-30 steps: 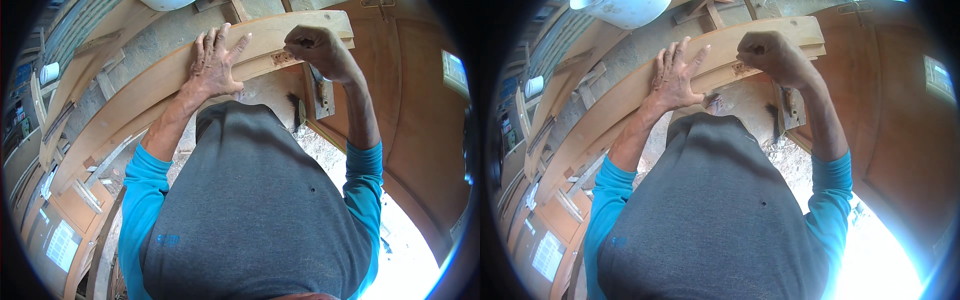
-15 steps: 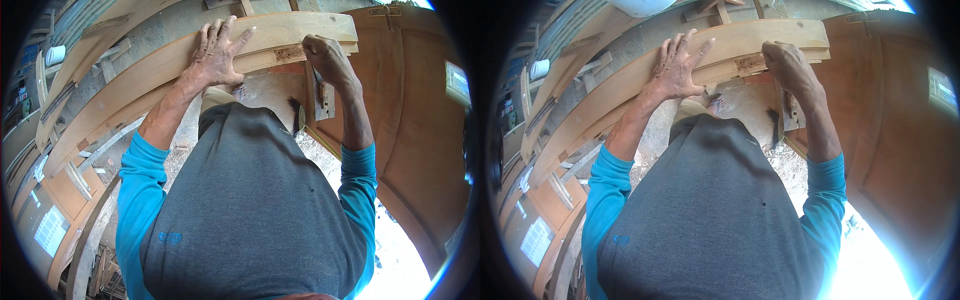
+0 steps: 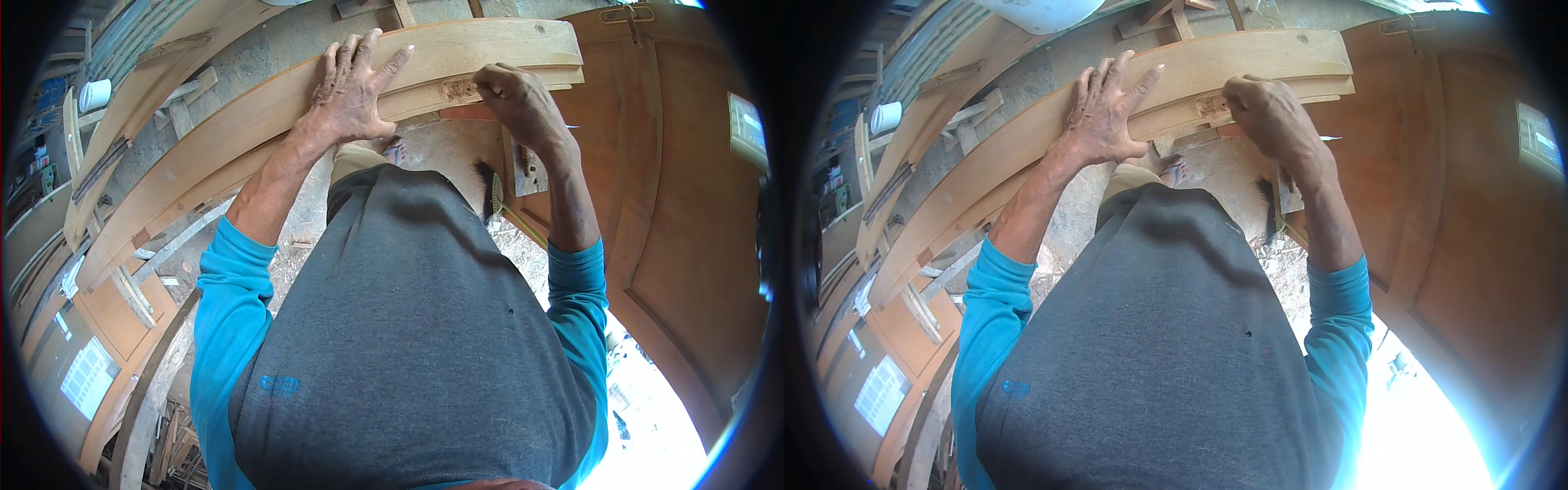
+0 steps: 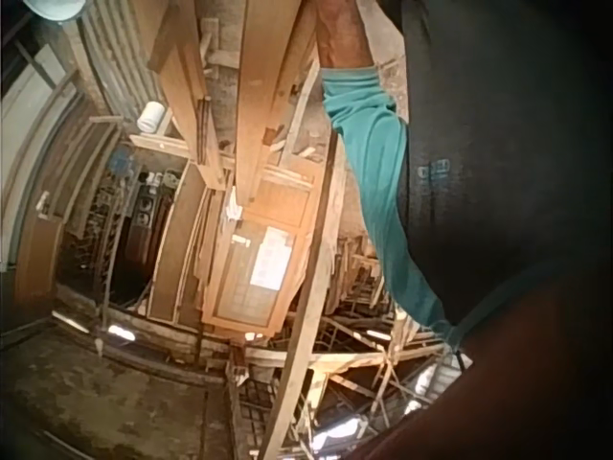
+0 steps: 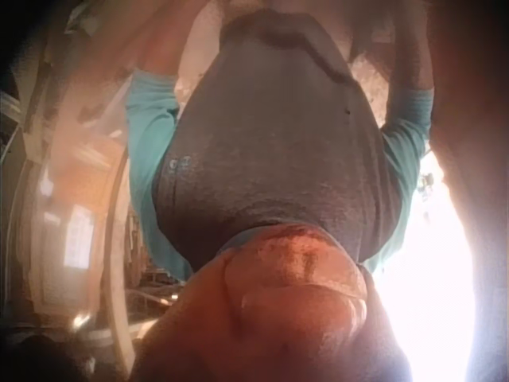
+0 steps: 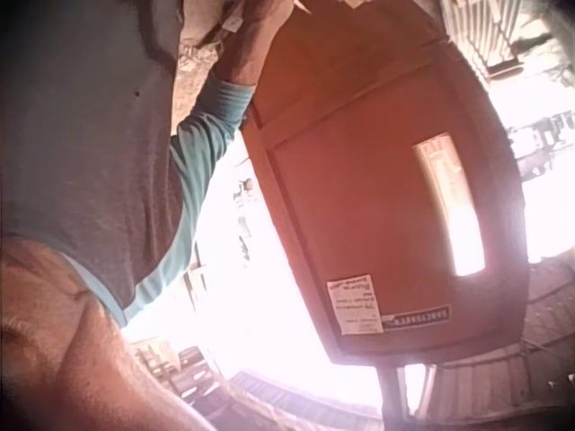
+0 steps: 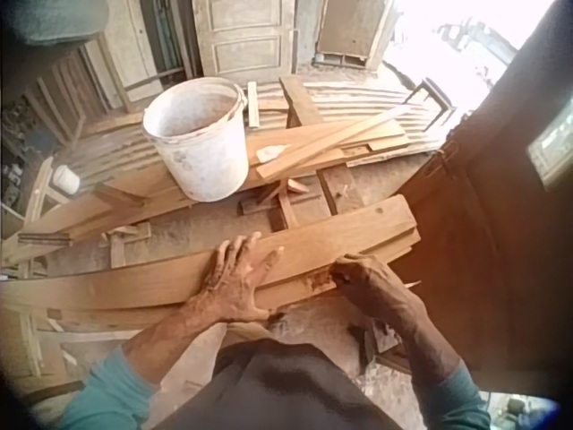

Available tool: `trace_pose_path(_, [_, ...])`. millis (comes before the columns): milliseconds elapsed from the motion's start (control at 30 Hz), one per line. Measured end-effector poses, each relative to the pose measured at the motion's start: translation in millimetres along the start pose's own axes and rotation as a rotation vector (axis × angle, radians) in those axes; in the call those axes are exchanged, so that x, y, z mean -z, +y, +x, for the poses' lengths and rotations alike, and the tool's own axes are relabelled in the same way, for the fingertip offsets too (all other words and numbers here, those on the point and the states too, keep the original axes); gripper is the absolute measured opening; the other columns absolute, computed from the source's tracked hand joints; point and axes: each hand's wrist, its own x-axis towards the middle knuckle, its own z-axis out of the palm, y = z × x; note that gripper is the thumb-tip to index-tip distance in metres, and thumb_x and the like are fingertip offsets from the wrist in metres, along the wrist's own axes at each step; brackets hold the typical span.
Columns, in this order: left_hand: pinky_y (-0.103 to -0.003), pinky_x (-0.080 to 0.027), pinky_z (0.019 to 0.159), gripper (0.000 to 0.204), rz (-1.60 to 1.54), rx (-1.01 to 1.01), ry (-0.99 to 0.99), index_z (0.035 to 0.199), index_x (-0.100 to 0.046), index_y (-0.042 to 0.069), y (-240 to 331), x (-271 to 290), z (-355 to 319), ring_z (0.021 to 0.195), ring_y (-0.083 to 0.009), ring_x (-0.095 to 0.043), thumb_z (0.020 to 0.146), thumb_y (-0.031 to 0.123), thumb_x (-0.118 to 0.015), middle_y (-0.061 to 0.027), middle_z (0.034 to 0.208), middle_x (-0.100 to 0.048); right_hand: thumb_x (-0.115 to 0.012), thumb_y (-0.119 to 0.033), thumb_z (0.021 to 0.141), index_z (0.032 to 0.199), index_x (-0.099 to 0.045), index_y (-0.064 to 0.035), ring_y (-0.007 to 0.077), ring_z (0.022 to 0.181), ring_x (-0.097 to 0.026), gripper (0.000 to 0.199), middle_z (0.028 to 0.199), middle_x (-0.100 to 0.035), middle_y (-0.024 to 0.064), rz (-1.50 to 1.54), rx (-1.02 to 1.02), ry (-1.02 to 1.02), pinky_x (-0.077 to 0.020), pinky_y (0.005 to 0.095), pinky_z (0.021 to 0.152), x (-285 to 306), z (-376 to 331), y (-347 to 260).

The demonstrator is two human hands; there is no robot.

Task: The person applies adhesive to a wooden door frame component and uses a wooden strip to spread it, then places a small wooden piece into a cutout and applies more adhesive.

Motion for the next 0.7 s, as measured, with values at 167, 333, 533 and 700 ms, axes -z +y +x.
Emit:
trace_pose_path(167, [-0.061,-0.021,0.127,0.128,0.007,0.001,0.019,0.171,-0.034,0.033,1.2,-2.0,0.4,0.152,-0.0451,-0.030,0.054,0.042,-0.084,-0.0274,0.166,-0.030,-0.067,-0.009,0.099,0.110,-0.073,-0.0019,0.0388,0.097,-0.073,0.014,0.105,-0.074,0.0171,-0.093,-0.036,0.065,-0.0561,0.0454,0.084,1.3,-2.1,17.7])
trace_pose_path(333, [-0.062,-0.021,0.127,0.126,-0.010,0.007,-0.004,0.171,-0.034,0.033,0.5,0.0,0.5,0.153,-0.0454,-0.029,0.056,0.041,-0.084,-0.0270,0.166,-0.029,-0.066,-0.011,0.100,0.113,-0.074,-0.0032,0.0371,0.099,-0.075,0.017,0.108,-0.075,0.0171,-0.084,-0.078,0.028,-0.0571,0.0442,0.086,10.2,-6.7,17.4])
trace_pose_path(533, [-0.063,-0.019,0.129,0.125,-0.007,0.022,-0.025,0.171,-0.034,0.034,3.1,2.6,0.0,0.155,-0.0464,-0.027,0.057,0.042,-0.085,-0.0263,0.168,-0.028,-0.067,-0.014,0.100,0.116,-0.073,-0.0042,0.0366,0.100,-0.075,0.019,0.108,-0.077,0.0177,-0.105,-0.108,0.032,-0.0574,0.0438,0.087,6.7,-5.1,23.1])
trace_pose_path(700, [-0.063,-0.018,0.128,0.126,-0.005,0.020,-0.021,0.172,-0.033,0.034,1.5,1.5,-0.5,0.155,-0.0472,-0.027,0.058,0.043,-0.086,-0.0267,0.168,-0.028,-0.067,-0.016,0.101,0.117,-0.073,-0.0041,0.0364,0.101,-0.076,0.021,0.108,-0.078,0.0165,-0.082,-0.086,-0.031,-0.0578,0.0445,0.088,2.7,-2.3,12.4])
